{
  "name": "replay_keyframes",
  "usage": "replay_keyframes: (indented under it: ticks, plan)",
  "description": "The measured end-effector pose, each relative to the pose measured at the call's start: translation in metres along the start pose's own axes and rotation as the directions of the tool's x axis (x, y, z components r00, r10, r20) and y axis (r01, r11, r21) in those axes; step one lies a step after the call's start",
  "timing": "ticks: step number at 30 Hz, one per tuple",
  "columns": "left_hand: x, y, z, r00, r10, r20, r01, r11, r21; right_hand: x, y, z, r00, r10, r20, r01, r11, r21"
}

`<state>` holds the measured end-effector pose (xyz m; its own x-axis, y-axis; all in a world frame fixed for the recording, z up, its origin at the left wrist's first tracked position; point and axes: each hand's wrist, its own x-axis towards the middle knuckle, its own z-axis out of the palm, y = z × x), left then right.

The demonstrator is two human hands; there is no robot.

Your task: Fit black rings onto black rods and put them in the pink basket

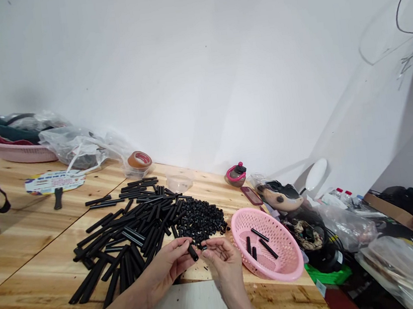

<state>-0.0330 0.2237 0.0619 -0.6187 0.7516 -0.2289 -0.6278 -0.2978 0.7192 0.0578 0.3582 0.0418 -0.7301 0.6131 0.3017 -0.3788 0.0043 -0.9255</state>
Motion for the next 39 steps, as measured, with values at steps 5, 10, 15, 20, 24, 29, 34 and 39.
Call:
replay_keyframes:
  ticks: [5, 10, 15, 20, 24, 29, 34, 39]
  plan:
    - [0.003, -0.002, -0.002, 1.0, 0.011, -0.005, -0.011, 1.0, 0.014, -0.001, -0.004, 0.003, 1.0, 0.01, -0.007, -0.009, 0.999, 0.033]
    - [0.006, -0.005, -0.004, 1.0, 0.013, -0.001, -0.013, 1.0, 0.024, -0.001, -0.003, 0.0, 1.0, -0.007, -0.006, 0.007, 1.0, 0.004]
    - [0.007, -0.008, -0.009, 0.998, 0.044, 0.034, -0.046, 0.997, 0.063, -0.001, 0.001, -0.002, 1.0, -0.03, -0.004, 0.03, 0.999, 0.02]
    - [0.013, -0.011, -0.017, 0.949, 0.247, 0.198, -0.297, 0.91, 0.289, -0.001, -0.008, -0.005, 0.999, -0.032, 0.012, 0.033, 0.997, -0.072]
    - [0.015, -0.014, -0.017, 0.903, 0.305, 0.302, -0.418, 0.784, 0.459, -0.002, -0.015, -0.006, 0.998, -0.056, -0.003, 0.055, 0.995, -0.088]
    - [0.015, -0.017, -0.016, 0.875, 0.343, 0.34, -0.481, 0.693, 0.538, -0.004, -0.014, -0.005, 0.994, -0.105, 0.0, 0.104, 0.99, -0.094]
    - [0.018, -0.021, -0.018, 0.85, 0.378, 0.366, -0.526, 0.616, 0.586, -0.007, -0.01, -0.008, 0.988, -0.151, 0.044, 0.155, 0.98, -0.121]
    - [0.016, -0.019, -0.016, 0.842, 0.366, 0.396, -0.539, 0.582, 0.609, -0.009, -0.007, -0.011, 0.972, -0.198, 0.127, 0.219, 0.959, -0.179]
